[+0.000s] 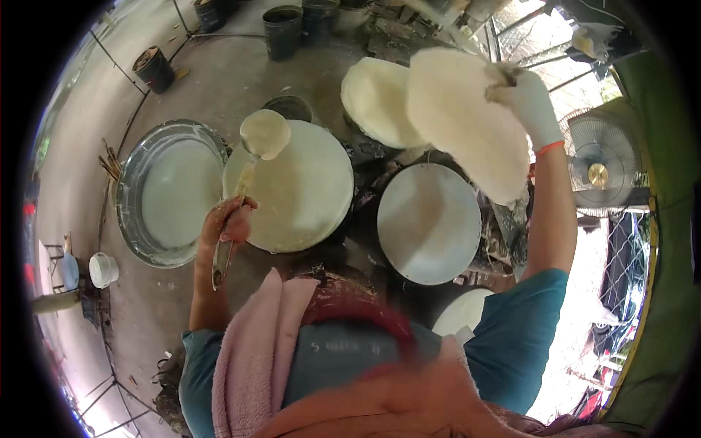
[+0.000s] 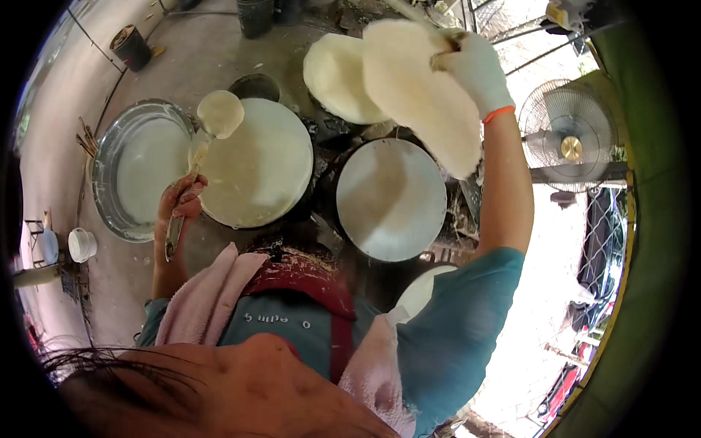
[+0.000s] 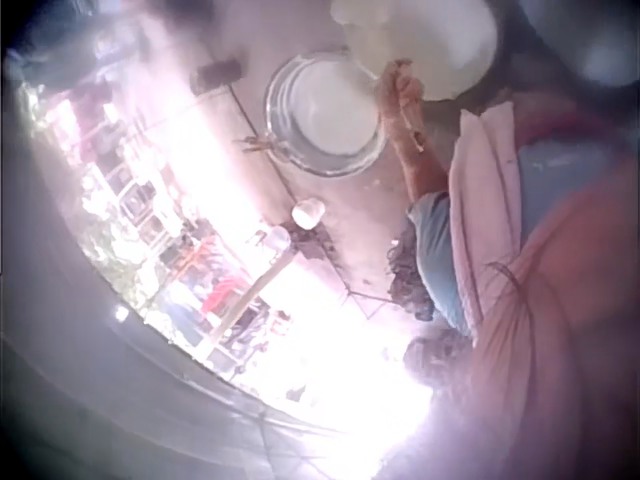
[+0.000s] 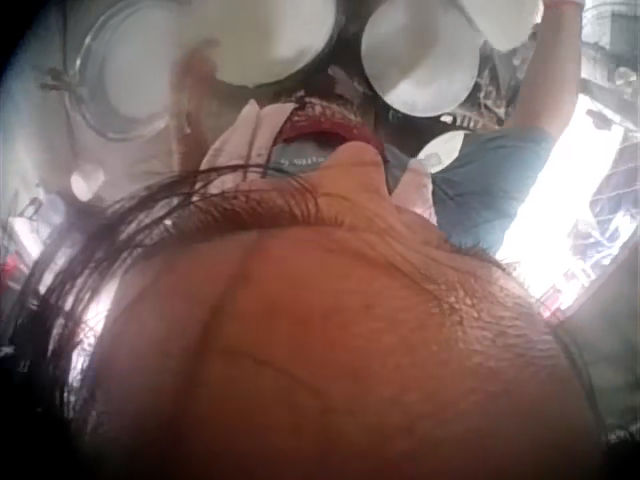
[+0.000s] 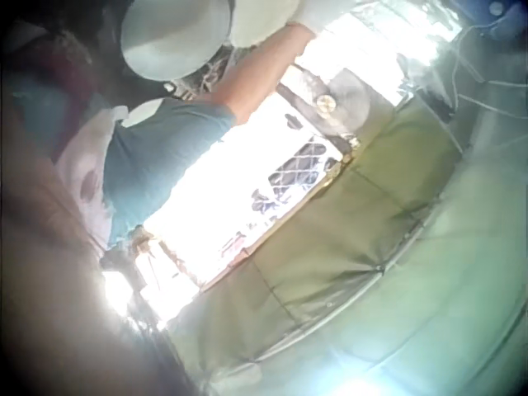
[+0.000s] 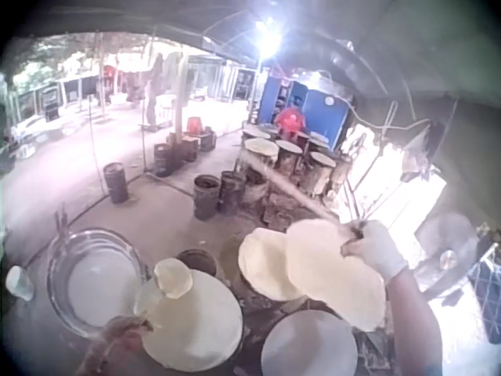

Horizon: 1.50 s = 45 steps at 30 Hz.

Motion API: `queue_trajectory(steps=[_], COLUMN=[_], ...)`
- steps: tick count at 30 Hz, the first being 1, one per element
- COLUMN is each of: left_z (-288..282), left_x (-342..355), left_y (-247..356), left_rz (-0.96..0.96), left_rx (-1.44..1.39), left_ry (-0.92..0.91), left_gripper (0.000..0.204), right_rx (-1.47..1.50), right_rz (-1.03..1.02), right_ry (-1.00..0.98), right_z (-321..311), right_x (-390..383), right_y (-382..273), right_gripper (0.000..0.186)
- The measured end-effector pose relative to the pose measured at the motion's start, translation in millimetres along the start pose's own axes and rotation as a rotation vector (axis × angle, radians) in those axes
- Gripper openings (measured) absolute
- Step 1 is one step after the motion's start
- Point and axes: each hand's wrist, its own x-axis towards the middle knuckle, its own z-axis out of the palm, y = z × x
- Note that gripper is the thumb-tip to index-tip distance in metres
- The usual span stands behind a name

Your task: The person spreads batter onto multiple circular heated plates using a ladle and a stick, then peels the cooked wrappers off and stacks them.

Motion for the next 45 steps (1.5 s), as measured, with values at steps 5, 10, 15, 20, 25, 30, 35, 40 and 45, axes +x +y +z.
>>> queue_trajectory(steps=[5, 10, 15, 20, 25, 30, 35, 40, 45], left_z=[13, 9, 14, 27, 33, 64, 115, 178, 210], left_x=[6, 26, 32, 47, 57, 61, 64, 59, 93], left_y=[22, 39, 53, 52, 40, 7, -45, -114, -201], left_rz=[0.026, 0.009, 0.042, 0.024, 0.006, -0.058, -0.138, -0.181, -0.265], left_rx=[-0.090, -0.017, 0.072, 0.031, 0.113, 0.180, 0.386, 0.478, 0.655], left_ry=[0.079, 0.038, -0.004, 0.003, 0.041, 0.007, -0.018, -0.110, -0.323], left_gripper=[0.028, 0.028, 0.029, 0.029, 0.030, 0.031, 0.029, 0.031, 0.030], right_rx=[0.580, 0.997, 1.159, 1.165, 1.017, 0.336, 0.444, 0.799, 0.867], right_rz=[0.175, 0.284, 0.621, 0.884, 0.747, 0.781, 0.482, 0.645, 0.858], right_ry=[0.293, 0.549, 0.678, 0.760, 0.736, 0.531, 0.808, 0.684, 0.560], right_z=[21, 115, 244, 344, 352, 327, 298, 217, 213], right_x=[58, 74, 47, 13, 22, 9, -68, -229, -386], right_y=[43, 168, 229, 281, 254, 215, 206, 160, 201], right_gripper=[0.037, 0.038, 0.040, 0.031, 0.027, 0.028, 0.044, 0.063, 0.057])
